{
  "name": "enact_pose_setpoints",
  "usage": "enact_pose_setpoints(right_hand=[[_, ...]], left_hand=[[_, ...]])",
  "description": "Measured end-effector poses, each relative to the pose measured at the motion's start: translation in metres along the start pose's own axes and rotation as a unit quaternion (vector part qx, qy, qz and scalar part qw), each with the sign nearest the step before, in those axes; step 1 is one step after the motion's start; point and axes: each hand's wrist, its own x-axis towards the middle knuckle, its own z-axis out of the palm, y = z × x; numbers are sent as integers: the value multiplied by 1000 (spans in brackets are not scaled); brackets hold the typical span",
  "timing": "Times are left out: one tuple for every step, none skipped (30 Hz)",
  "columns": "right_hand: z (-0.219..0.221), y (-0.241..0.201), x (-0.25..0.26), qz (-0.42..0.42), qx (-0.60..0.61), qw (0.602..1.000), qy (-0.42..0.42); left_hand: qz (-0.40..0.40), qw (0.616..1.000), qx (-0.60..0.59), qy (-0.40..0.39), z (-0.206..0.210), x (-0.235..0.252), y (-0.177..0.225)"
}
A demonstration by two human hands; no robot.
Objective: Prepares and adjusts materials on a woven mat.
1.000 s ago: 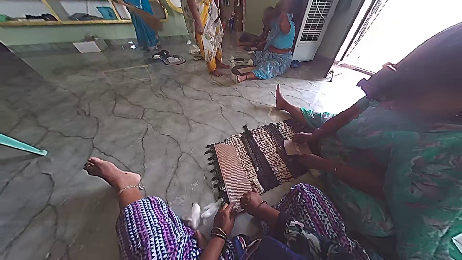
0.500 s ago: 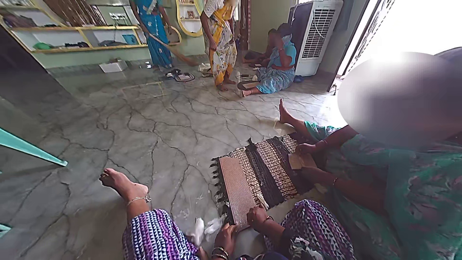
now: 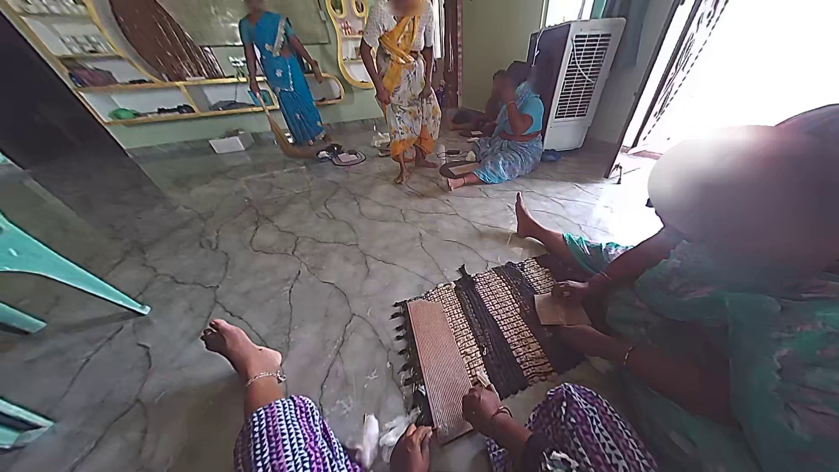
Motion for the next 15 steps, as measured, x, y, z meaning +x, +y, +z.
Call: enact_pose_setpoints(right_hand=[[-1, 1, -1, 3, 7, 1000, -1], [-1, 1, -1, 3, 11, 1000, 0], [-2, 1, 0, 5, 10, 1000, 2], [-2, 1, 0, 6, 8, 1000, 6], [-1, 1, 1, 6, 7, 1000, 8], [1, 1, 1, 6, 7, 1000, 7], [2, 2, 1, 6, 7, 1000, 6], [1, 2, 1, 6, 8, 1000, 7], [0, 2, 1, 7, 10, 1000, 8], [0, 1, 2, 6, 12, 1000, 10], [0, 1, 2, 7, 14, 1000, 8], [0, 1, 1, 8, 13, 1000, 4], [1, 1, -1, 8, 12, 1000, 2], [0, 1, -1, 7, 12, 1000, 3], [-1, 1, 0, 7, 10, 1000, 5]], left_hand=[[-2, 1000, 5, -5, -1, -1, 1], [-2, 1000, 6, -6, -2, -2, 1], [0, 1000, 5, -3, -3, -2, 2], [1, 1000, 5, -1, -4, -2, 3], [-1, 1000, 6, 0, -4, -2, 3], [-4, 1000, 7, -3, -3, -3, 3], [-6, 1000, 9, -6, -3, -4, 3], [-6, 1000, 11, -7, -4, -3, 4], [-5, 1000, 12, -7, -6, -3, 4], [-6, 1000, 13, -8, -7, -2, 4], [-8, 1000, 14, -9, -6, -1, 4], [-10, 1000, 17, -10, -4, -1, 2], [-10, 1000, 19, -10, -3, -2, 2], [-10, 1000, 22, -11, -4, -2, 3], [-11, 1000, 24, -12, -6, -2, 4]])
